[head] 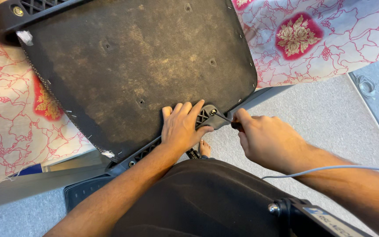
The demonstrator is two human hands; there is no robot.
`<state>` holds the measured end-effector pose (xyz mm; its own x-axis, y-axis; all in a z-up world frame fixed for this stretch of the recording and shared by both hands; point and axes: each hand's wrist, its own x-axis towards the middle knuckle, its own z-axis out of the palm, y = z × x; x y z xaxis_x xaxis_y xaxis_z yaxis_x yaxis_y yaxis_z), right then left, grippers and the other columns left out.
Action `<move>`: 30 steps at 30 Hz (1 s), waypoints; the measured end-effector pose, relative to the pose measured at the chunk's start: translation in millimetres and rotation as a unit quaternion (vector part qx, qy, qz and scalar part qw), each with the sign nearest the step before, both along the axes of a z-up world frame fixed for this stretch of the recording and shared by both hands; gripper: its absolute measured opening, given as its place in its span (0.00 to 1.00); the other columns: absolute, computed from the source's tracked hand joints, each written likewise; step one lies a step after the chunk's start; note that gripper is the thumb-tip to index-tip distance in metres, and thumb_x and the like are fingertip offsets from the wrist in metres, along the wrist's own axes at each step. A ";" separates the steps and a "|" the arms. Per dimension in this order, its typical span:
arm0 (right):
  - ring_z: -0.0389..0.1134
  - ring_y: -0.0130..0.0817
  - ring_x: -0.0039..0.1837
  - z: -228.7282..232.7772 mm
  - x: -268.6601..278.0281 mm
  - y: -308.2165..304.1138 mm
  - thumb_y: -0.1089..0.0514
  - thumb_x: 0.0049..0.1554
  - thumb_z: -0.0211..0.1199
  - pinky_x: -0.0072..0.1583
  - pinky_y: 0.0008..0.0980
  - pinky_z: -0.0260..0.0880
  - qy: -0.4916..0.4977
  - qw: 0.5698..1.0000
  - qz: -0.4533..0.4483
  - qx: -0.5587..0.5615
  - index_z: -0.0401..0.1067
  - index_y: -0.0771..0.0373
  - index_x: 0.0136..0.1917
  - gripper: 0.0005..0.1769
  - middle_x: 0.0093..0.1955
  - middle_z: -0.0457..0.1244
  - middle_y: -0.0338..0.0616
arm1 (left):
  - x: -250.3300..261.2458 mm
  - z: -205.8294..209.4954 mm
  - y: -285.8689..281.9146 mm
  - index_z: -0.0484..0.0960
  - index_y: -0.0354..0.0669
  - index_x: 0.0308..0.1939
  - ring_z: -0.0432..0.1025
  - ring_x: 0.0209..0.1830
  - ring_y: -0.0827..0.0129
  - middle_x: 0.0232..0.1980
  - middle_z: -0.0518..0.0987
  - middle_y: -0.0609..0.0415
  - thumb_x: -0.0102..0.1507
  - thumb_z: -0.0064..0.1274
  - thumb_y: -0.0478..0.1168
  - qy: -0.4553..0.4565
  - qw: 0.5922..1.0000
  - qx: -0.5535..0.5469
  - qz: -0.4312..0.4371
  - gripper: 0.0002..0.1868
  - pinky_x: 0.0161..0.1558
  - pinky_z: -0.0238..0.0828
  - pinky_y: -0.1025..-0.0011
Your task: The person uses a screwdriver to remove multiple screws from the underside of an office chair seat. They systematically loosen and remove each screw from the plastic mounting brackets, then detach one bracket from the seat base.
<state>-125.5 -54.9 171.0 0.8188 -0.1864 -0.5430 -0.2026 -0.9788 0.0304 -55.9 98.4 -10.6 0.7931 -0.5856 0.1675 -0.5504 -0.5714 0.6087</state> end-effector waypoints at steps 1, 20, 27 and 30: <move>0.72 0.61 0.45 1.8 -0.2 3.7 0.52 0.59 0.54 0.49 0.57 0.72 -0.001 1.000 0.002 -0.003 0.65 0.56 0.64 0.21 0.41 0.70 0.59 | 0.2 0.0 -0.8 0.76 0.45 0.66 0.68 0.45 0.64 0.41 0.75 0.56 0.54 0.66 0.61 -0.001 0.999 -0.032 -0.002 0.41 0.49 0.55 0.59; 0.67 0.41 0.39 -55.8 -53.6 -34.6 0.50 0.59 0.61 0.42 0.39 0.66 0.016 0.454 -0.576 0.680 0.65 0.54 0.65 0.23 0.41 0.70 0.52 | 3.4 -19.1 -34.8 0.84 0.53 0.38 0.72 0.35 0.69 0.32 0.77 0.64 0.60 0.62 0.41 -0.112 0.969 -0.200 -0.090 0.04 0.44 0.58 0.64; 0.73 0.54 0.43 -34.5 -37.4 -18.5 0.48 0.57 0.60 0.50 0.50 0.72 -0.020 0.987 -0.127 0.102 0.71 0.54 0.65 0.23 0.41 0.71 0.57 | 6.4 -9.5 -21.5 0.84 0.46 0.47 0.74 0.33 0.66 0.31 0.79 0.59 0.62 0.60 0.41 -0.027 0.954 -0.269 -0.128 0.10 0.41 0.65 0.65; 0.72 0.62 0.47 -13.7 -30.5 -3.7 0.48 0.54 0.60 0.53 0.56 0.72 0.003 0.994 -0.107 0.003 0.68 0.44 0.71 0.30 0.42 0.70 0.60 | -5.4 -5.1 -23.9 0.85 0.44 0.41 0.69 0.20 0.71 0.22 0.75 0.59 0.64 0.61 0.47 0.157 0.956 -0.240 -0.053 0.11 0.27 0.61 0.70</move>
